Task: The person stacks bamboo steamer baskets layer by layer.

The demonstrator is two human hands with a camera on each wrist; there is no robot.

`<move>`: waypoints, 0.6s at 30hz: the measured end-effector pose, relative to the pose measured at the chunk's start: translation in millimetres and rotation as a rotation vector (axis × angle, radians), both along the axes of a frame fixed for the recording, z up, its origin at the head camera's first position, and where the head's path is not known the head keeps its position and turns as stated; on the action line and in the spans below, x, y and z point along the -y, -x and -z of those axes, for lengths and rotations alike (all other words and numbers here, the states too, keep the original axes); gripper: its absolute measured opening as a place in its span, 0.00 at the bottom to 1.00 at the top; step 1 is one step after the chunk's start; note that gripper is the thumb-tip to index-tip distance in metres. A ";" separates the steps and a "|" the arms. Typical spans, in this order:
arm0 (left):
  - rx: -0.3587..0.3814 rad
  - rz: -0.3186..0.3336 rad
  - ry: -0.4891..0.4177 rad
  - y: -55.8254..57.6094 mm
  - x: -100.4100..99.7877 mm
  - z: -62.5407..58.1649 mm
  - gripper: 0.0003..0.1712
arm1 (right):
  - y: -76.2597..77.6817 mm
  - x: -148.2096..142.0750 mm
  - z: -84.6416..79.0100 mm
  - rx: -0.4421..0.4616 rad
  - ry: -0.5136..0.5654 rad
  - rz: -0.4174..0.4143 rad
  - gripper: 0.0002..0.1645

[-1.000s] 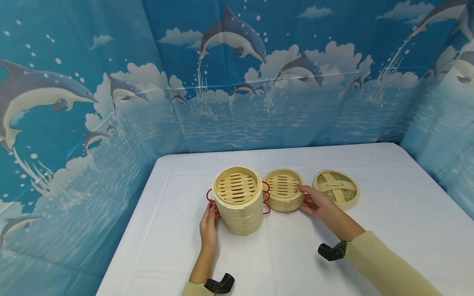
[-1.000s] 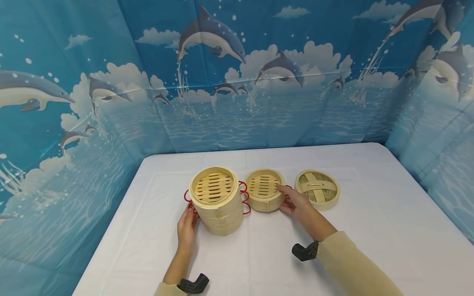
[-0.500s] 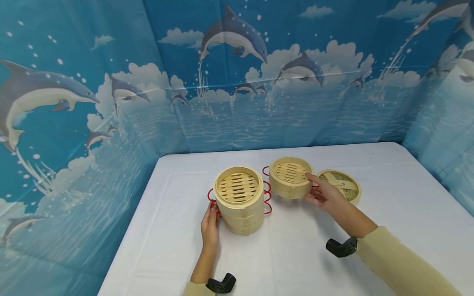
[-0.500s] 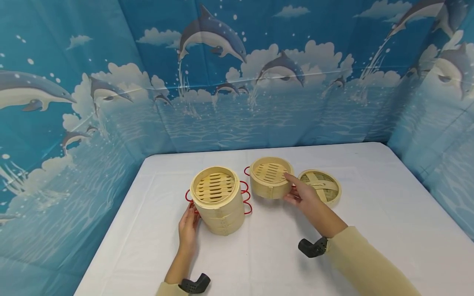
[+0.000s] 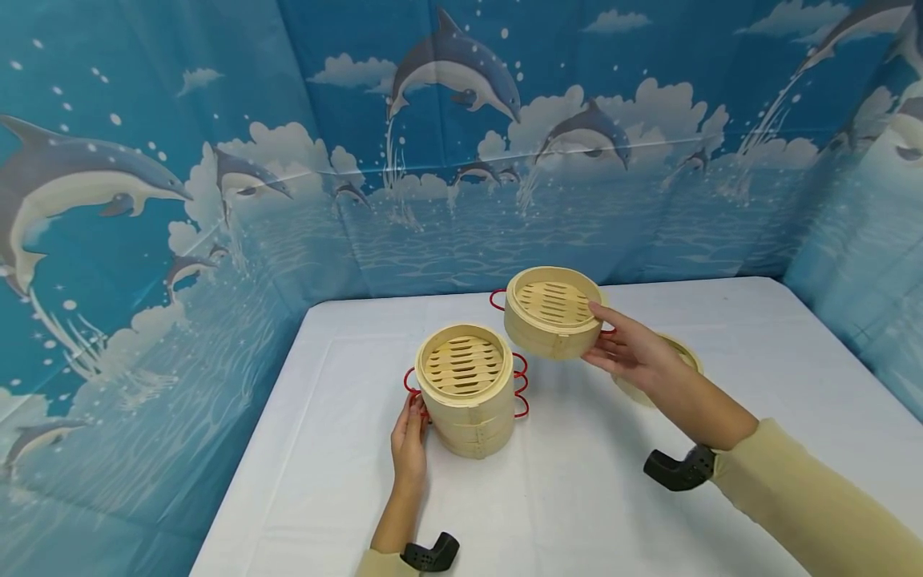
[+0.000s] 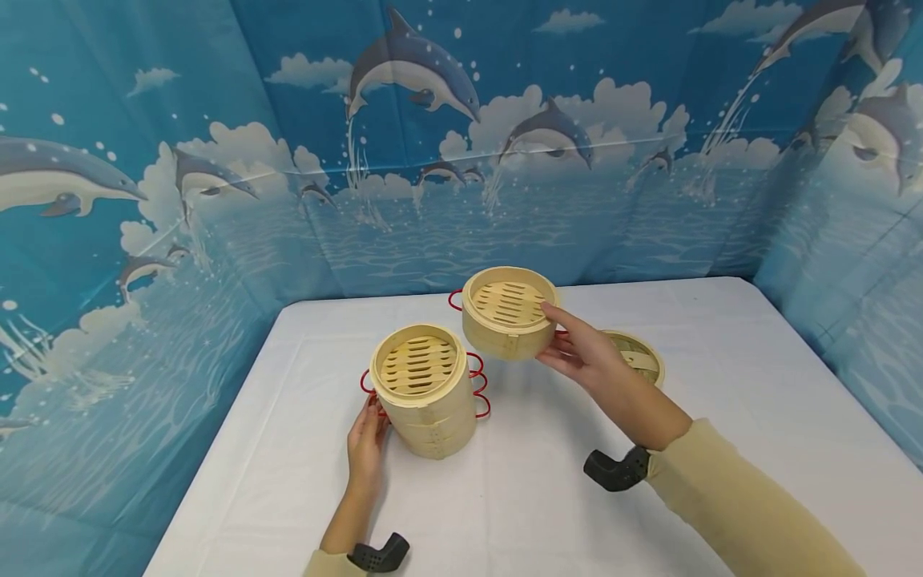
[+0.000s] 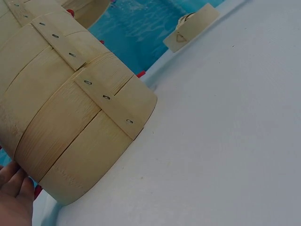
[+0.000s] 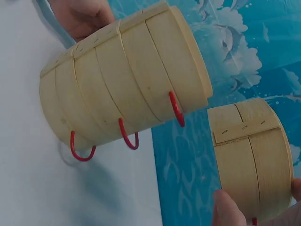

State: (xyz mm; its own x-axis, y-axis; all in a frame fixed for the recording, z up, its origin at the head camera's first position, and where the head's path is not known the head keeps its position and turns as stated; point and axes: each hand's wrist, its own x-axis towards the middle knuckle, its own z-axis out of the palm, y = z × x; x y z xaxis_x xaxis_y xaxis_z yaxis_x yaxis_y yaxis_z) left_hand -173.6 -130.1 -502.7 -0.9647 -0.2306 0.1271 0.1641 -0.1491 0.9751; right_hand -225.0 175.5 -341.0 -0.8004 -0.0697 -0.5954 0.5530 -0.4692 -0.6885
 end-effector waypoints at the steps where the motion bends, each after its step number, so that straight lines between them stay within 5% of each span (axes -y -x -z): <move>1: -0.011 0.000 0.005 0.1 0.1 0.7 0.29 | -1.7 2.5 -2.3 -0.004 0.006 -0.002 0.57; 8: -0.138 -0.005 0.023 -0.8 0.2 4.5 0.32 | -8.5 11.3 -13.0 -0.061 -0.002 -0.021 0.58; 18: 0.013 -0.009 0.020 -0.6 0.6 -1.8 0.26 | -10.7 16.6 -24.0 -0.068 0.049 -0.040 0.55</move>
State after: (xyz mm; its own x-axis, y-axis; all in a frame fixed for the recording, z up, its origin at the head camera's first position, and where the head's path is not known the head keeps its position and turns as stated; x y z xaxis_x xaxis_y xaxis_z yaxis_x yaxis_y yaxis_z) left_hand -173.0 -130.7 -500.8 -0.9644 -0.2365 0.1188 0.1522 -0.1286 0.9799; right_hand -214.3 158.9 -317.0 -0.8351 -0.1298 -0.5346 0.5243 -0.4821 -0.7019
